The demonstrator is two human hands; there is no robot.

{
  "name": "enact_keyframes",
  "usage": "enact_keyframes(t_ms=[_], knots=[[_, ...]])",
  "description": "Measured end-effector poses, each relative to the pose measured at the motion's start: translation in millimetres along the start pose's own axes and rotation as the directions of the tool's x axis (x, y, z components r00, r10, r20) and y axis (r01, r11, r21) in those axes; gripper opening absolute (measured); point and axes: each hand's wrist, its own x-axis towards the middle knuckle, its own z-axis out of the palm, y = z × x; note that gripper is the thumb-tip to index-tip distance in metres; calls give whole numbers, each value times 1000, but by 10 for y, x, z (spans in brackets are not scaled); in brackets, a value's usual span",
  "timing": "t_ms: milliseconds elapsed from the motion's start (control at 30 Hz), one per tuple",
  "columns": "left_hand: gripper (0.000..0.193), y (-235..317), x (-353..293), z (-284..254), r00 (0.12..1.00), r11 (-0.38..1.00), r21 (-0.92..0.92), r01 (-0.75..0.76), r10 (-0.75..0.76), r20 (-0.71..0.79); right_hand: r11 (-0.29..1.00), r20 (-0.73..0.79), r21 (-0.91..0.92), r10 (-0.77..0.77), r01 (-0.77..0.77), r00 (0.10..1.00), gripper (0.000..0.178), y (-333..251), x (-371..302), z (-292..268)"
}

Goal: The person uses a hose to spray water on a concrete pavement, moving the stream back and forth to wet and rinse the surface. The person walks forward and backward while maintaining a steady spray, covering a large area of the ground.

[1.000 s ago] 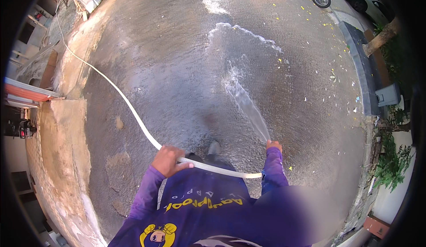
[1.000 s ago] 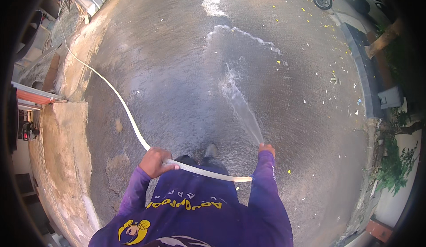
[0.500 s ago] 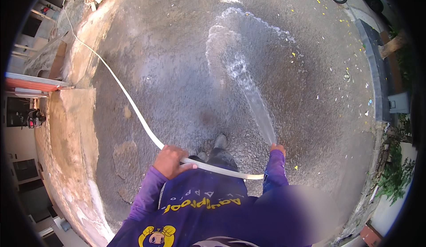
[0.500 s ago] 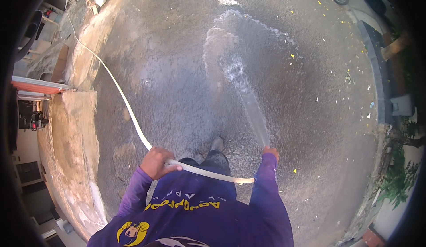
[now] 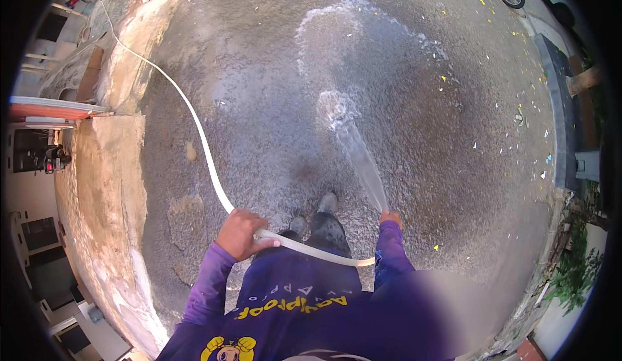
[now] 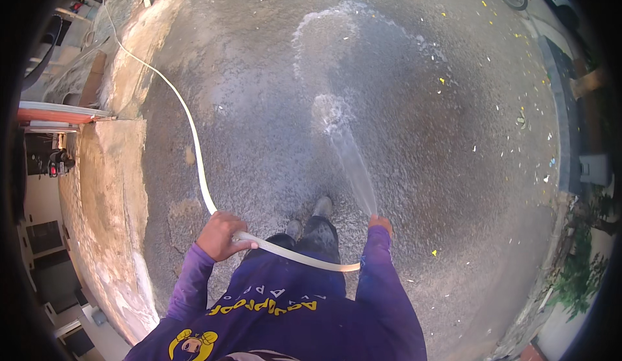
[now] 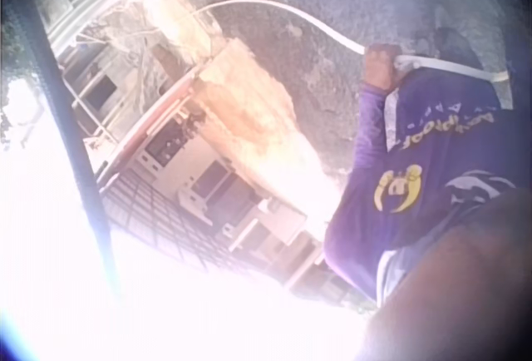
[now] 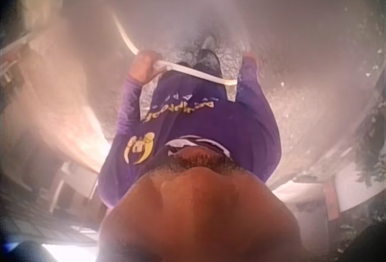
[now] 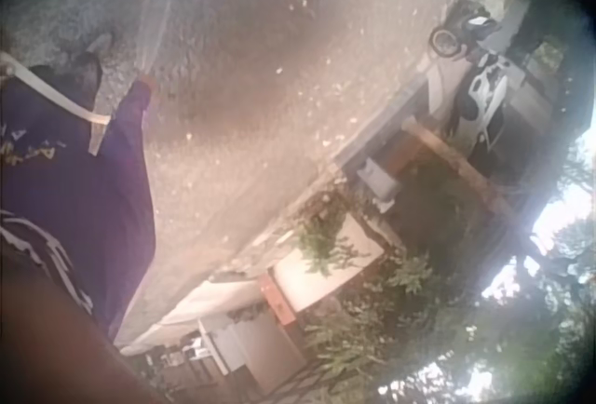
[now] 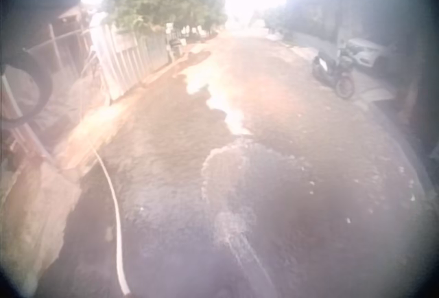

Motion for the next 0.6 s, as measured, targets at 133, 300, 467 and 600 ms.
enact_keyframes(t_ms=[133,300,467,600], knots=[[54,-113,23,-15,999,1000,-10,13,-13,-38,998,-107,56,17,-11,994,46,-165,129,40],[55,-188,-8,-73,998,999,-22,46,-47,-52,988,-156,114,-85,103,984,44,-514,57,-211],[56,-311,-67,-70,995,998,-28,61,-63,-72,982,-195,121,-122,147,973,43,-639,130,-312],[56,-411,-127,15,993,997,-48,58,-62,-99,981,-226,124,-117,148,967,45,-734,100,-405]])
